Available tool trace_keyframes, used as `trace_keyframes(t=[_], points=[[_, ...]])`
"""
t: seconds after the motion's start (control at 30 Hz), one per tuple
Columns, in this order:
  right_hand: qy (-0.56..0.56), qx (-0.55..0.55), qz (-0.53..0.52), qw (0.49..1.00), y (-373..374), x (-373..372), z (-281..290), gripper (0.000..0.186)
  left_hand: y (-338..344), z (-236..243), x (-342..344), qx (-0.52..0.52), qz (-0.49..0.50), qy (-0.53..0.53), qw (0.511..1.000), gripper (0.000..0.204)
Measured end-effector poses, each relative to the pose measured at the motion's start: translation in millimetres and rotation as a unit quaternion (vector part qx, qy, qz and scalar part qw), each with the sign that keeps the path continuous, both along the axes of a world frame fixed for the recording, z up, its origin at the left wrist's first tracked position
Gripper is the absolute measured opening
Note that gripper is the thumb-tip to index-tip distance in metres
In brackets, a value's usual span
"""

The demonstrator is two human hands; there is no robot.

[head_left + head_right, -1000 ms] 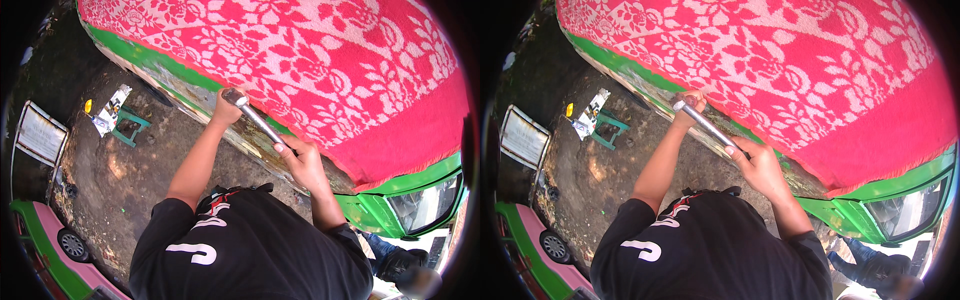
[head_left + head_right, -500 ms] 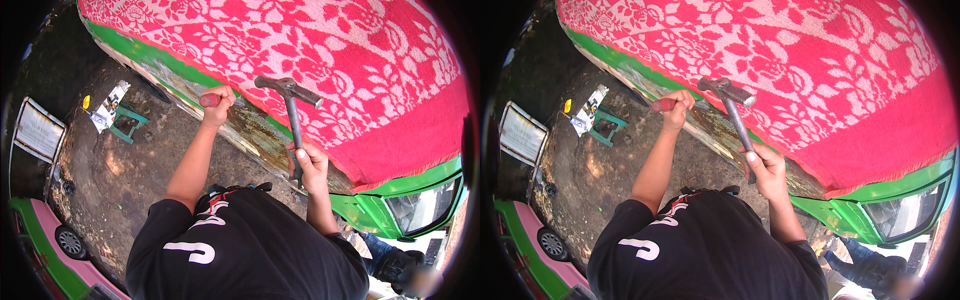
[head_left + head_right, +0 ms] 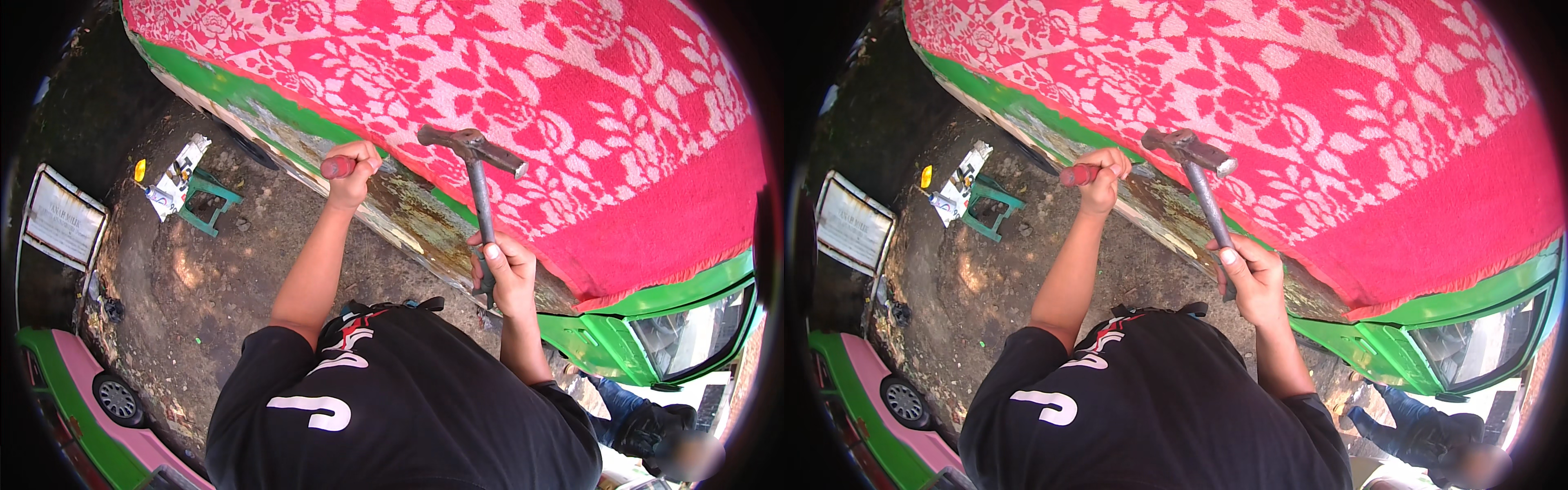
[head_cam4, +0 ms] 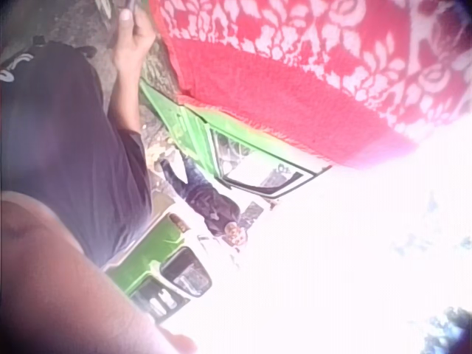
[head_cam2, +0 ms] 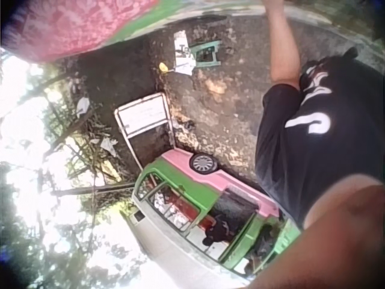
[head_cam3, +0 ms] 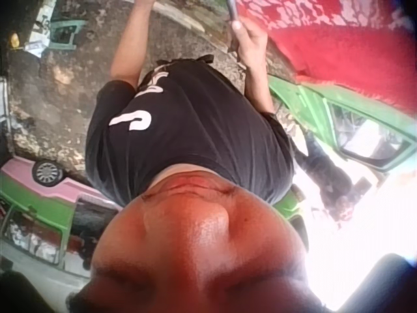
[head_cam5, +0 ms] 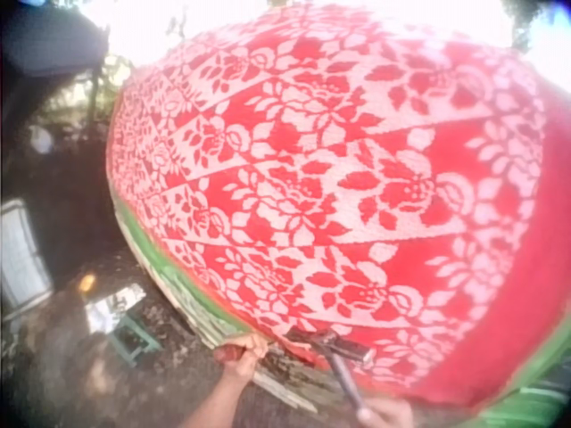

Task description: The person uses a hammer and a chisel to repeatedly strike a green car panel, likely to remove rust or flatten a dent. The person holds the chisel against the panel and strikes it with the hammer in a repetitive motion.

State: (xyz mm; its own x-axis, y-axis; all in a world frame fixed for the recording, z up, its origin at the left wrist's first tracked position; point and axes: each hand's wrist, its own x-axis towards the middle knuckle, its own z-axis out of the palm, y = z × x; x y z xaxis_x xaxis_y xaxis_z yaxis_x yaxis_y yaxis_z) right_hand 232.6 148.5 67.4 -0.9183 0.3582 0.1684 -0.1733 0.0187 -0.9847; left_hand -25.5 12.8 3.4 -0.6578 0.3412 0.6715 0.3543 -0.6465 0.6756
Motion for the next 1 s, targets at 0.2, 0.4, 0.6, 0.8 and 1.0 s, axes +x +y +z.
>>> trace_keyframes(t=[0.2,0.4,0.6,0.8,1.0], points=[[-0.018,0.027,0.015,0.999,3.3,-0.8,-2.5,0.032,0.9,-2.1,0.0,0.001,0.005,-0.001,1.0,0.025],[-0.055,0.072,0.01,0.996,-4.4,-9.4,7.1,0.032,9.2,-1.4,-0.9,-0.008,0.027,-0.007,1.0,0.028],[0.051,0.211,0.034,0.976,-13.6,-9.5,33.7,0.027,15.2,-1.8,3.9,-0.061,0.058,0.028,0.996,0.029],[-0.103,0.295,-0.027,0.95,-10.7,-13.0,30.8,0.026,20.1,-0.2,-7.7,0.008,0.019,-0.081,0.997,0.037],[0.057,0.155,0.01,0.986,-10.2,-4.4,36.8,0.035,24.8,5.1,0.3,-0.069,0.078,0.025,0.994,0.029]])
